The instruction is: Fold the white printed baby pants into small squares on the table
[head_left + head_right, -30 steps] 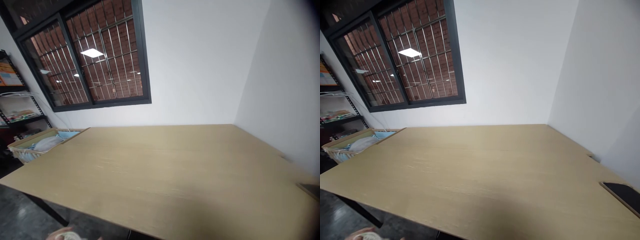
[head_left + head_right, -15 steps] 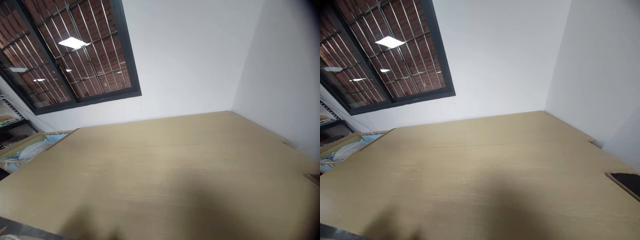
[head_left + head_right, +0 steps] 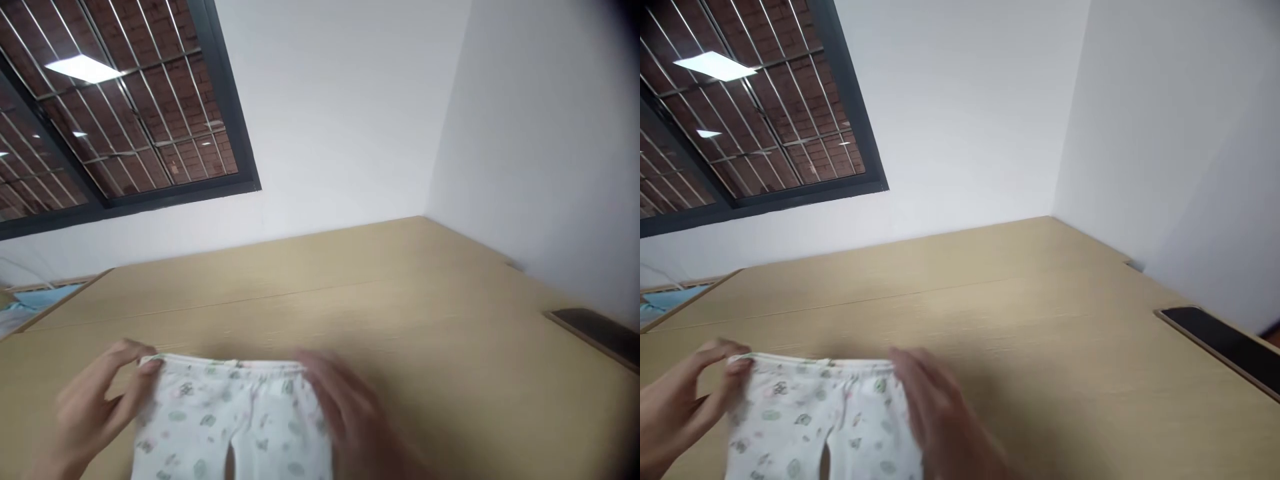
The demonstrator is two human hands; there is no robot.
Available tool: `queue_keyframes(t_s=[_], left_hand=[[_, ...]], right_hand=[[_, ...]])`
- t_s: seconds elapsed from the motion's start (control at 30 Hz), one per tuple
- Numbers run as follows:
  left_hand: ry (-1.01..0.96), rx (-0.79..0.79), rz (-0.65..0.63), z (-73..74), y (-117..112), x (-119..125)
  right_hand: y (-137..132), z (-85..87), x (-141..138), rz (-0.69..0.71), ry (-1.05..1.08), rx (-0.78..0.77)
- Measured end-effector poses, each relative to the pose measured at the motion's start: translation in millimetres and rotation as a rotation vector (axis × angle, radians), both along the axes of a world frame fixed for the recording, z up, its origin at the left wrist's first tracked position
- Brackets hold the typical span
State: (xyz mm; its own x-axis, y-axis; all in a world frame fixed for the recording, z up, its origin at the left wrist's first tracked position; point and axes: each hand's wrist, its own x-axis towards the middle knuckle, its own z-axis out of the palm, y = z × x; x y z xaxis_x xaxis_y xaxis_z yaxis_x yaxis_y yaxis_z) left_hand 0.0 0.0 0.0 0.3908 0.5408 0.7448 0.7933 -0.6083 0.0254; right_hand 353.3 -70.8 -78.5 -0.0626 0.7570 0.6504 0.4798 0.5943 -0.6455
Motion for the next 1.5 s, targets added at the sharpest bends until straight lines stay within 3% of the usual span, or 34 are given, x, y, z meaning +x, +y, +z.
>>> queue_keyframes(t_s=[0.1, 0.2, 0.33, 0.43, 0.53, 0.67, 0.9, 1.07, 1.23, 1.37, 1.43, 1.5], left_hand=[[0.020, -0.105, -0.139, -3.6, 30.9, 27.9], [-0.004, -0.293, -0.132, -24.6, 69.5, 51.8], [0.011, -0.500, -0.090, -79.8, 126.7, 73.3], [0.006, -0.507, -0.068, -123.7, 163.1, 81.7], [-0.025, -0.503, -0.019, -152.8, 192.8, 83.9], [-0.073, -0.497, 0.066, -165.4, 225.3, 84.6], [-0.038, -0.527, 0.245, -159.7, 255.7, 99.1], [0.021, -0.607, 0.333, -148.1, 255.0, 111.8], [0.065, -0.627, 0.319, -116.6, 228.3, 137.0], [0.189, -0.668, 0.093, -92.0, 159.7, 180.0], [0.278, -0.716, -0.053, -91.8, 110.5, 205.3], [0.366, -0.749, -0.177, -103.4, 63.5, 229.7]], right_hand=[[31.9, 20.6, 33.3, -0.005, -0.118, -0.018], [77.9, 19.4, 50.2, -0.053, -0.204, -0.129], [145.0, -21.3, 56.9, -0.183, -0.376, -0.205], [185.9, -55.3, 53.5, -0.264, -0.532, -0.220], [215.7, -71.2, 49.7, -0.262, -0.606, -0.221], [246.7, -70.4, 50.9, -0.254, -0.675, -0.209], [280.0, -69.7, 54.6, -0.261, -0.702, -0.210], [284.7, -74.6, 58.4, -0.272, -0.662, -0.255], [282.6, -76.2, 59.1, -0.275, -0.593, -0.305], [284.1, -76.3, 62.8, -0.290, -0.500, -0.333], [286.1, -76.2, 66.4, -0.296, -0.446, -0.348], [287.9, -76.0, 69.7, -0.287, -0.397, -0.359]])
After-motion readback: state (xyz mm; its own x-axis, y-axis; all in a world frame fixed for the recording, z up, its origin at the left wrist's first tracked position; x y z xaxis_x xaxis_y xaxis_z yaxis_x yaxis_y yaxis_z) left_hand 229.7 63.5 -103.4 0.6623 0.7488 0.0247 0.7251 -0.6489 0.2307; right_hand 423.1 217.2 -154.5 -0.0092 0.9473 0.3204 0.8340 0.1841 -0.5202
